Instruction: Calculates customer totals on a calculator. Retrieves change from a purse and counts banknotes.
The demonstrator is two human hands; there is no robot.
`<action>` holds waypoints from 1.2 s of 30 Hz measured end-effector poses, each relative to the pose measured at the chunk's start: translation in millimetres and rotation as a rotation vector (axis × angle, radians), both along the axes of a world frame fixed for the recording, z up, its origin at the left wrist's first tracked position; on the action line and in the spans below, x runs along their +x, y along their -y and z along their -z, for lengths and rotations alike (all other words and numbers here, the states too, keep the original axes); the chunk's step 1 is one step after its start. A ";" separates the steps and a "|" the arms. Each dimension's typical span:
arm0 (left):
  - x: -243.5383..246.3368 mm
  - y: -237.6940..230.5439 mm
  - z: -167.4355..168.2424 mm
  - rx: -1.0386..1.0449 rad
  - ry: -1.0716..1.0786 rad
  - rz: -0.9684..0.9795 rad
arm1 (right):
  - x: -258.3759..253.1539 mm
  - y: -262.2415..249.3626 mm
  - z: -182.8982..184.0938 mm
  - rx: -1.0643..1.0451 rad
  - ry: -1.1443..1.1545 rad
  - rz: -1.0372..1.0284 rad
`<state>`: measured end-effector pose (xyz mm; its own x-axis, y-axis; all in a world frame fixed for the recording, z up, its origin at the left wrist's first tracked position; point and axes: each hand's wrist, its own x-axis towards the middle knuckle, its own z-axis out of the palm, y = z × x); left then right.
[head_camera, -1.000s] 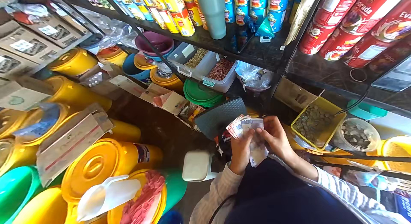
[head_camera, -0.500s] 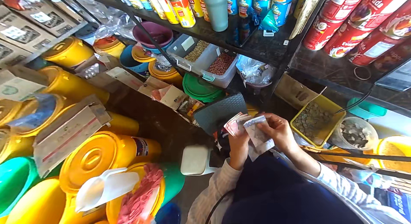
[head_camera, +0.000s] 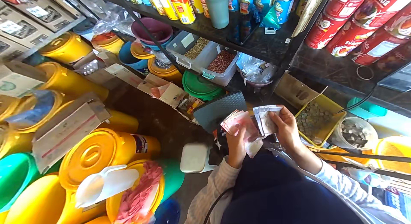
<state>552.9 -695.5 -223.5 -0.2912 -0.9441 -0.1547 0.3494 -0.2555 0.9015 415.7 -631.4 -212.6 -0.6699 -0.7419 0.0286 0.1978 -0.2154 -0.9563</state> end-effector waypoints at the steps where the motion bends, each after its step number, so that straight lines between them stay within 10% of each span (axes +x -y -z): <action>1: 0.4 -0.4 0.3 0.000 0.013 0.004 | 1.9 -1.8 -2.0 0.001 0.007 -0.025; 36: 2.2 -12.8 1.6 -0.027 -0.053 0.131 | -0.6 -10.4 -6.6 0.021 -0.118 -0.067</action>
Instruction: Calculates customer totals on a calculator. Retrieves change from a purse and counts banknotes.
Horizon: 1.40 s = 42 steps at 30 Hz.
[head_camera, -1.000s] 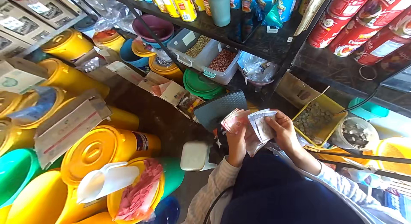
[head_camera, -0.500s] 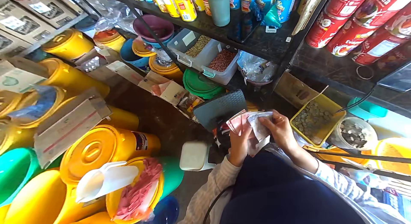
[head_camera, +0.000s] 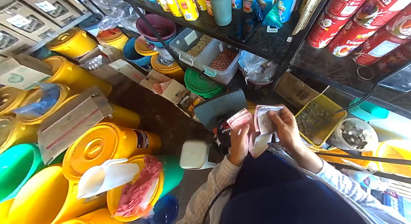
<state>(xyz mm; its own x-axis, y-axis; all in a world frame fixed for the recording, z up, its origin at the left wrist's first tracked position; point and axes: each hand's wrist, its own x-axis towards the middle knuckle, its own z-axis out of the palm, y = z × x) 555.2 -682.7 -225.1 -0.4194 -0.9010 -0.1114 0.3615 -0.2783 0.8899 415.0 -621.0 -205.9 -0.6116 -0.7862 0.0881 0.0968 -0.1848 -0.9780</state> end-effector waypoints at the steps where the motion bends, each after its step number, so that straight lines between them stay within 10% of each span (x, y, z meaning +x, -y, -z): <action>1: 0.2 1.3 1.2 -0.005 -0.009 -0.011 | -2.6 -0.9 -2.9 -0.012 0.051 -0.010; 42: 0.2 10.3 3.9 -0.045 0.001 -0.004 | -7.7 -2.9 -5.5 0.022 0.048 -0.091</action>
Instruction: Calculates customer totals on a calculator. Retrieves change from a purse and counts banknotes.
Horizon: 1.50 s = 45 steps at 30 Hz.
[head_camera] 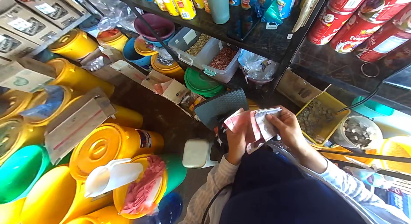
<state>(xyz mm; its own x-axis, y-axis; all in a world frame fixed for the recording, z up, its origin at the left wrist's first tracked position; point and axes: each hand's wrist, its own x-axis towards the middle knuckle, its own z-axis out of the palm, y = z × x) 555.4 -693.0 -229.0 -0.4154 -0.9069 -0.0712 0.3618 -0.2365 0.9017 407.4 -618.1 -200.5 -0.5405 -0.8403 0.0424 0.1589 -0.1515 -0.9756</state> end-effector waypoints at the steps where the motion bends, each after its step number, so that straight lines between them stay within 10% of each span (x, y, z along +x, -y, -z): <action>1: 0.5 0.2 -0.3 -0.013 0.005 0.012 | 1.8 -0.9 -0.7 -0.003 -0.015 -0.028; 20: 4.3 3.8 4.1 -0.209 0.048 0.007 | 8.1 3.5 5.3 0.052 -0.018 -0.061; 30: 9.9 -0.7 9.5 -0.072 0.240 0.138 | 45.0 24.7 43.7 0.201 -0.120 -0.143; 37: 48.8 22.4 30.7 0.158 0.159 0.185 | 72.2 42.9 54.2 0.473 0.247 -0.464; 45: 65.2 28.0 45.4 0.316 0.113 -0.150 | 90.2 67.4 81.5 0.533 -0.103 -0.487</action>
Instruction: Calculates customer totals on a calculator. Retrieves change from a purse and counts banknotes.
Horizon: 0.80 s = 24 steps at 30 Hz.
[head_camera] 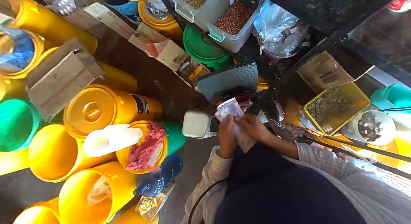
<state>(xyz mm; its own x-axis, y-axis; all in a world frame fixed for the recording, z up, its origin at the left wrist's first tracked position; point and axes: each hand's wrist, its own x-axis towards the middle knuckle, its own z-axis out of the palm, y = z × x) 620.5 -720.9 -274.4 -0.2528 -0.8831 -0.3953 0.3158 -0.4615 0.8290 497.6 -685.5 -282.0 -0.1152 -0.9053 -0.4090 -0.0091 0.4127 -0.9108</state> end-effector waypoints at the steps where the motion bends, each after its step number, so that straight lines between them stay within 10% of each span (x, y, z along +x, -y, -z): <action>1: 0.7 2.4 -1.8 -0.032 0.045 -0.027 | -0.2 1.8 1.2 -0.056 -0.041 0.032; 24: -16.1 8.4 -6.9 -0.243 0.057 0.017 | -31.9 -4.5 -30.4 -0.286 0.062 0.411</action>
